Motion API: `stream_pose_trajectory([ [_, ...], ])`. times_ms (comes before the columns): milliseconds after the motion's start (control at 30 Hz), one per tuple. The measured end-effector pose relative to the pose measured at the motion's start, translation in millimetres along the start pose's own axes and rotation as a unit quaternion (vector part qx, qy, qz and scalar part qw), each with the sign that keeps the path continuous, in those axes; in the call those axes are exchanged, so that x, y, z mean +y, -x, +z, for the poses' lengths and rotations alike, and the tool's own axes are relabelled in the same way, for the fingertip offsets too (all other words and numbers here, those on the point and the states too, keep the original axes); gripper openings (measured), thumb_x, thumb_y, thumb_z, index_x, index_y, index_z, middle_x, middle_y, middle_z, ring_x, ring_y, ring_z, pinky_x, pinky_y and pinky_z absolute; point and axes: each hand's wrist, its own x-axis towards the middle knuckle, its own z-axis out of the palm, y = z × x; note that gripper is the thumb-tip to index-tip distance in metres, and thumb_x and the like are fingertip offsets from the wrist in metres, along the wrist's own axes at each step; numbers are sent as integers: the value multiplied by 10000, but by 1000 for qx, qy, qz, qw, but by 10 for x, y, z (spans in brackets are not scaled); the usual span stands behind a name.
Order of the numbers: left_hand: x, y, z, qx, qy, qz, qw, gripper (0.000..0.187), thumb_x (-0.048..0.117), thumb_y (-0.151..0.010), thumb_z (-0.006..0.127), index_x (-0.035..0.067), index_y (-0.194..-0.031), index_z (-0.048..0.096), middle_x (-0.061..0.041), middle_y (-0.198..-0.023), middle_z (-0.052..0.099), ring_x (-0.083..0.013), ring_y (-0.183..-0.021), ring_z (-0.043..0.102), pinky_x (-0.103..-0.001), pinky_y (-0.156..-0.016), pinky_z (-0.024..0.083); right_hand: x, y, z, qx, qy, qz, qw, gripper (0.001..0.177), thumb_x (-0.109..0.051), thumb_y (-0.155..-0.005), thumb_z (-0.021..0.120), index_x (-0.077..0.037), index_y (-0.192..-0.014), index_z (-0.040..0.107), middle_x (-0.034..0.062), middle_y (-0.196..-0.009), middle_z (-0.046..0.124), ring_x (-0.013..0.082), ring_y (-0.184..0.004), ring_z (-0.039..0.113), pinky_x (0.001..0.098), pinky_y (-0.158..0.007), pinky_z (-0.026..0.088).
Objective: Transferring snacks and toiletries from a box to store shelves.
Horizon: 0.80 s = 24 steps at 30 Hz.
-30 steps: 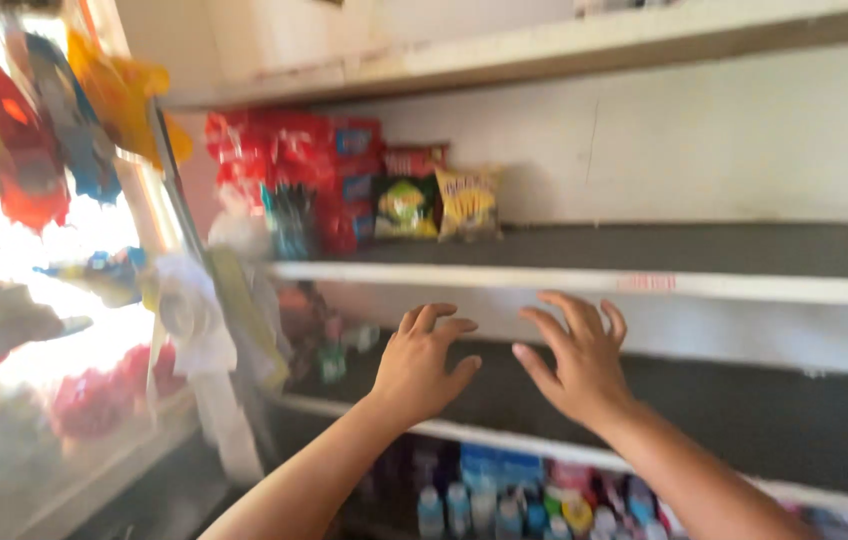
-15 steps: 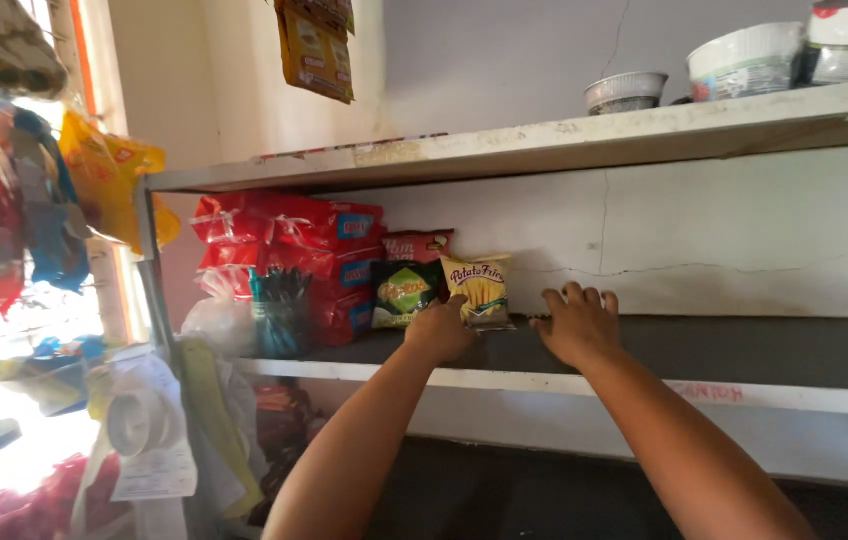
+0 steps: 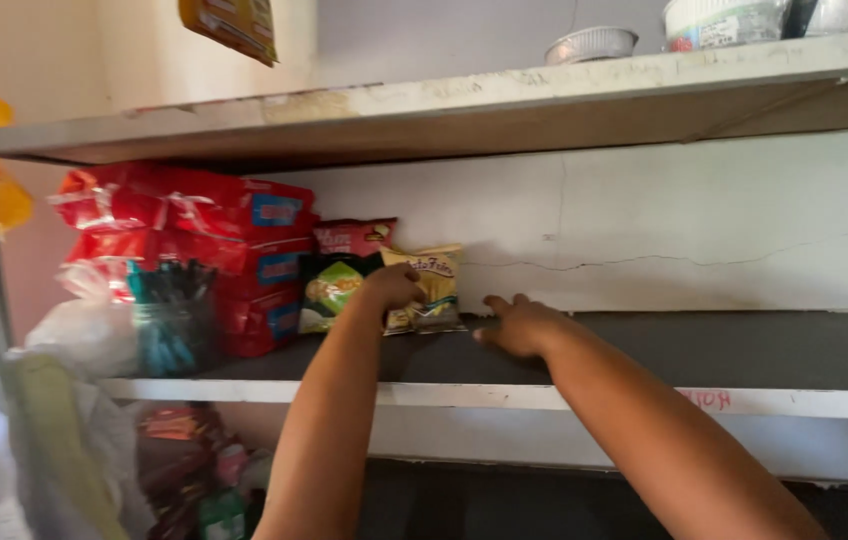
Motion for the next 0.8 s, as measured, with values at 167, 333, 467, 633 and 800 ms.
stream_pose_trajectory([
  [167, 424, 444, -114, -90, 51, -3, 995, 711, 342, -770, 802, 207, -1430, 574, -104, -1420, 630, -308, -1204, 655, -448, -967, 547, 24, -20, 34, -3, -27, -15, 1000, 836, -653, -921, 560, -369, -1629, 217, 218, -1594, 363, 454, -1419, 445, 543, -1132, 424],
  [333, 337, 268, 26, -100, 79, 23, 992, 571, 358, -817, 766, 228, -1362, 651, -114, -1376, 642, -287, -1146, 634, -439, -907, 515, -11, -12, -5, -18, -16, -16, 1000, 873, -674, -903, 553, -394, -1637, 171, 244, -1547, 416, 443, -1401, 477, 531, -1131, 428],
  [467, 597, 783, -214, -67, 220, 83, 970, 386, 321, -867, 742, 130, -1197, 803, -140, -1127, 751, -245, -974, 689, -382, -851, 556, -70, 117, -104, 26, -62, -21, 998, 888, -675, -901, 580, -433, -1627, 129, 262, -1486, 459, 465, -1344, 515, 509, -1099, 450],
  [633, 668, 878, -339, -80, 470, 99, 873, 252, 187, -914, 663, 26, -1070, 779, -88, -1025, 760, -188, -915, 728, -383, -836, 611, -28, 211, -193, 166, -139, -65, 974, 856, -522, -861, 744, -427, -1551, 248, 253, -1288, 602, 444, -1223, 613, 482, -1023, 499],
  [800, 407, 406, -14, 62, 238, 91, 965, 239, 220, -992, 631, 9, -1070, 710, -218, -1080, 744, -344, -1001, 709, -471, -915, 594, 101, 101, -126, 258, -123, -103, 953, 696, -181, -848, 764, -320, -1424, 400, 189, -1165, 691, 409, -1116, 674, 490, -913, 532],
])
